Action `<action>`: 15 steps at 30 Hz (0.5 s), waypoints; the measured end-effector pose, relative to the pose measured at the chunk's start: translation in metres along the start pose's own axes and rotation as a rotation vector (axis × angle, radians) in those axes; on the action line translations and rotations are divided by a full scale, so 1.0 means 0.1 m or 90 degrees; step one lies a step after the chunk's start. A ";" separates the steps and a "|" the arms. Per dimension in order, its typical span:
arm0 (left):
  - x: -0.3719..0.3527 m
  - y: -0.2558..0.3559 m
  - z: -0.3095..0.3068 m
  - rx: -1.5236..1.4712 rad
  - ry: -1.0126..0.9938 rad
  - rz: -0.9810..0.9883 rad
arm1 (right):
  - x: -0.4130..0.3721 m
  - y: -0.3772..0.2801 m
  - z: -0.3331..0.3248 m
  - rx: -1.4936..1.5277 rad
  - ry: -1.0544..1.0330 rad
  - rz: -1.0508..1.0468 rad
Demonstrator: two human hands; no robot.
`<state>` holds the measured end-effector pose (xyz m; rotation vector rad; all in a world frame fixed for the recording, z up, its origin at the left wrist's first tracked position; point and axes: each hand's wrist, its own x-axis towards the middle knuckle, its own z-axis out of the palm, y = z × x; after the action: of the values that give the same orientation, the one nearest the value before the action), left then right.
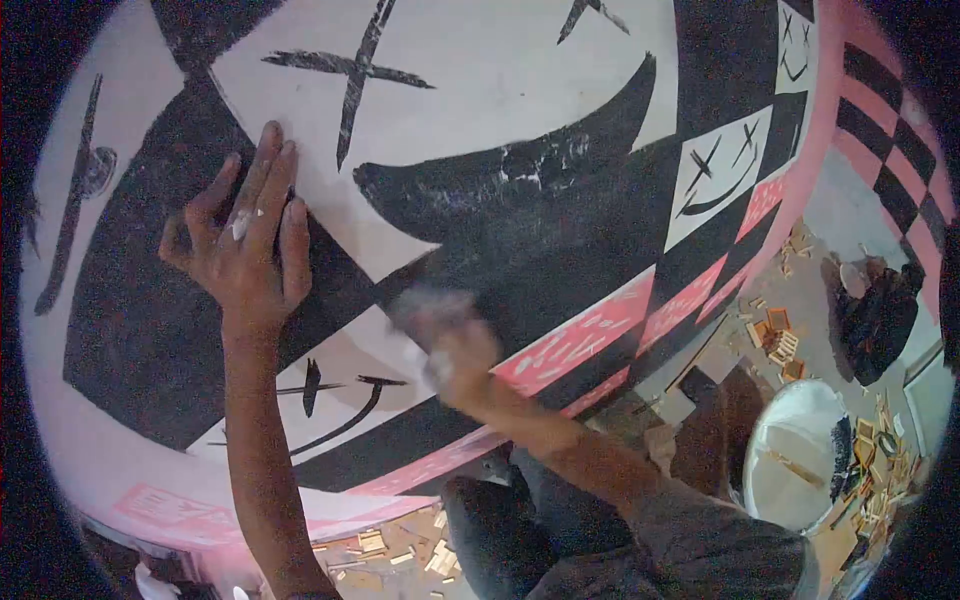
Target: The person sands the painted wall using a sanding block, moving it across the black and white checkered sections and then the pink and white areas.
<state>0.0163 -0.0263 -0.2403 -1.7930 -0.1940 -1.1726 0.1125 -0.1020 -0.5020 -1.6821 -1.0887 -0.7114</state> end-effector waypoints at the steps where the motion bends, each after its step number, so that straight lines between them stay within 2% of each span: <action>1: 0.00 0.00 0.00 -0.011 -0.008 -0.002 | -0.18 -0.19 0.13 0.129 -0.014 -0.086; 3: -0.03 -0.03 0.03 -0.029 -0.025 -0.014 | -0.33 -0.04 0.54 -0.055 -0.031 -0.400; 5: -0.03 -0.03 0.02 -0.013 -0.023 -0.015 | -0.19 0.34 0.28 0.166 -0.129 -0.350; 6: -0.03 -0.03 0.02 -0.007 -0.020 -0.017 | -0.24 0.64 0.24 0.247 -0.201 -0.287; 7: -0.03 -0.04 0.03 -0.047 0.003 -0.012 | -0.22 0.94 0.07 0.278 -0.212 -0.202; 8: -0.03 -0.03 0.03 -0.030 -0.006 -0.021 | -0.12 1.25 -0.18 0.245 -0.107 -0.150; 11: -0.01 0.01 0.03 -0.008 -0.024 -0.035 | 0.17 1.98 -0.88 0.063 0.375 -0.067; 12: -0.03 0.00 0.06 -0.015 -0.028 -0.040 | 0.23 2.11 -1.00 0.008 0.436 0.014; 14: -0.04 0.01 0.08 -0.012 -0.030 -0.038 | 0.23 2.25 -1.11 -0.056 0.408 0.280; 15: -0.03 0.00 0.07 0.003 -0.029 -0.032 | 0.17 2.21 -1.03 -0.015 0.415 0.270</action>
<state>0.0194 -0.0198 -0.2437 -1.8214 -0.2693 -1.1668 0.3225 -0.2203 -0.5416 -1.4675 -0.2579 -0.8989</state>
